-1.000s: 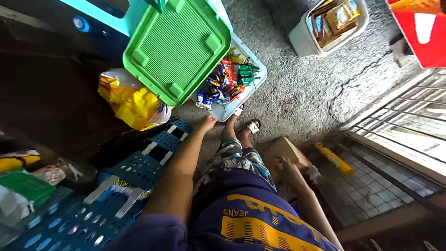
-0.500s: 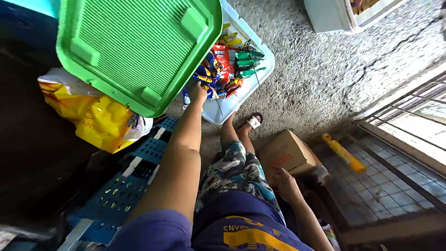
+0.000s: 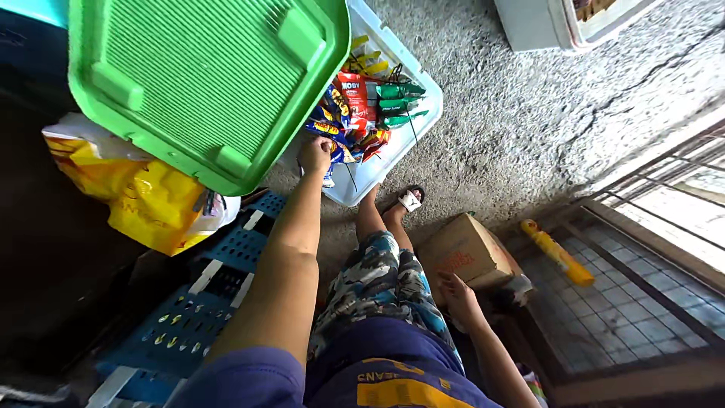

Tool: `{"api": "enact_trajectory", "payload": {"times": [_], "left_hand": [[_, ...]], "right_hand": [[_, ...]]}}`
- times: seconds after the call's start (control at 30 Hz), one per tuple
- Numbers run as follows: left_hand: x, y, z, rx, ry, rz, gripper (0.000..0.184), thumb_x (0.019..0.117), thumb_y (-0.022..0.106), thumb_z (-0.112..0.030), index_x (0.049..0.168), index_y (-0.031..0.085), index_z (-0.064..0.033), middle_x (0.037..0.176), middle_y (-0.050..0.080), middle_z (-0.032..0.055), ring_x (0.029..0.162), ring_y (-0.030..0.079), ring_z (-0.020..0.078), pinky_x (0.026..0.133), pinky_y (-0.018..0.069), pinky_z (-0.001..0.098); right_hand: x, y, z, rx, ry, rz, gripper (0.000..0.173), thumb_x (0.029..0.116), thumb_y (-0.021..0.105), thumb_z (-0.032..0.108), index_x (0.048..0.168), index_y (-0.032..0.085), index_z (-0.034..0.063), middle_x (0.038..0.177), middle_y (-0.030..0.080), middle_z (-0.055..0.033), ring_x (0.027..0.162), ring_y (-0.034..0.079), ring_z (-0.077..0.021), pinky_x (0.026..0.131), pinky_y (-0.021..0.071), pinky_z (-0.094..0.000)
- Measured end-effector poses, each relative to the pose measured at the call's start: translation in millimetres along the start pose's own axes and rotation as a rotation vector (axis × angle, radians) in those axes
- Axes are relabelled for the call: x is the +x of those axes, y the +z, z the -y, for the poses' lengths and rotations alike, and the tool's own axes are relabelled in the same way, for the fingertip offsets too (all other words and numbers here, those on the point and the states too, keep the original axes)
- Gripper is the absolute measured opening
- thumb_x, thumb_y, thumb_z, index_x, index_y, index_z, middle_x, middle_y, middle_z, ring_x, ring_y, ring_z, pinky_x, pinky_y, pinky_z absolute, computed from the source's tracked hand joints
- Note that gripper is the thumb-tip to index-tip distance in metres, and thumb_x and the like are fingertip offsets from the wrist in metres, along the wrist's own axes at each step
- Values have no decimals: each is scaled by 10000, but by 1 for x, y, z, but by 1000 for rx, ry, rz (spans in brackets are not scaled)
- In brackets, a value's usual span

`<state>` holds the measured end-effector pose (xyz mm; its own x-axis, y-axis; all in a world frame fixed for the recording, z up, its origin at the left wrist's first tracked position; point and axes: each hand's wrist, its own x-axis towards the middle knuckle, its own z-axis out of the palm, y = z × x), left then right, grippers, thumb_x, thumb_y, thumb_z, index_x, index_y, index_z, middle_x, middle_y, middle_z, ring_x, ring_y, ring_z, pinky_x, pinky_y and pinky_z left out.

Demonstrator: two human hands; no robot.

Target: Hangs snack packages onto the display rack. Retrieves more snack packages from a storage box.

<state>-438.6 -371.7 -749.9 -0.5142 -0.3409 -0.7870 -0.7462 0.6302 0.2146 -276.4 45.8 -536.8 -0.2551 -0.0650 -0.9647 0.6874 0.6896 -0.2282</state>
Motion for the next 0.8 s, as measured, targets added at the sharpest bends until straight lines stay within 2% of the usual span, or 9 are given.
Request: {"api": "enact_trajectory", "payload": {"times": [0.07,0.13,0.2,0.27,0.37,0.5,0.67,0.8], "left_hand": [[4,4,-1,-81,-39,-16,370,1080,461,-180,1387,579,-11,1406,596,215,1333,556,369,1130,411,569],[14,6,-6,-120,-131,-78,384,1061,465,-127,1408,540,21,1420,575,233,1349,540,366,1148,411,517],[23,10,-7,-128,-213,-89,385,1044,535,-182,1375,580,10,1379,615,214,1325,565,354,1134,422,519],[26,14,-7,-101,-232,-48,386,1028,593,-259,1331,635,-23,1338,650,196,1297,586,363,1108,425,570],[23,12,-7,-32,-185,-42,354,1039,576,-289,1302,669,-71,1318,668,169,1286,592,364,1084,426,600],[1,10,-6,-7,-72,-99,351,1056,544,-275,1290,668,-44,1290,673,202,1273,594,392,1086,400,635],[-51,-1,-3,-18,5,-183,313,1040,575,-240,1223,703,-22,1207,702,218,1214,620,410,1057,402,650],[-105,-15,-4,-47,85,-164,305,1036,585,-221,1209,704,0,1192,701,228,1192,629,416,1064,418,637]], "right_hand": [[4,-2,-2,2,-20,-14,375,1042,568,161,1375,595,-7,1327,656,-194,1164,677,-278,1017,538,-433],[9,-3,-4,26,-34,-65,359,1042,569,145,1362,603,-14,1313,665,-193,1150,686,-267,1003,546,-421],[12,-3,-12,64,-15,-102,344,1042,562,128,1353,606,-12,1309,669,-183,1144,687,-252,995,551,-410],[15,0,-22,98,20,-96,345,1043,555,120,1356,598,-18,1315,663,-185,1151,681,-251,1002,545,-411],[17,7,-28,121,73,-63,351,1047,562,133,1364,590,-15,1333,654,-183,1154,678,-247,1005,540,-408],[12,12,-29,128,69,-46,337,1049,561,129,1355,599,-7,1333,653,-179,1144,683,-233,997,546,-392],[4,6,-7,113,-5,-39,360,1046,568,138,1369,583,-21,1337,649,-188,1165,675,-247,1020,535,-403],[-12,-5,22,61,-97,-53,364,1050,557,153,1369,584,-18,1342,644,-193,1174,670,-260,1022,533,-416]]}}
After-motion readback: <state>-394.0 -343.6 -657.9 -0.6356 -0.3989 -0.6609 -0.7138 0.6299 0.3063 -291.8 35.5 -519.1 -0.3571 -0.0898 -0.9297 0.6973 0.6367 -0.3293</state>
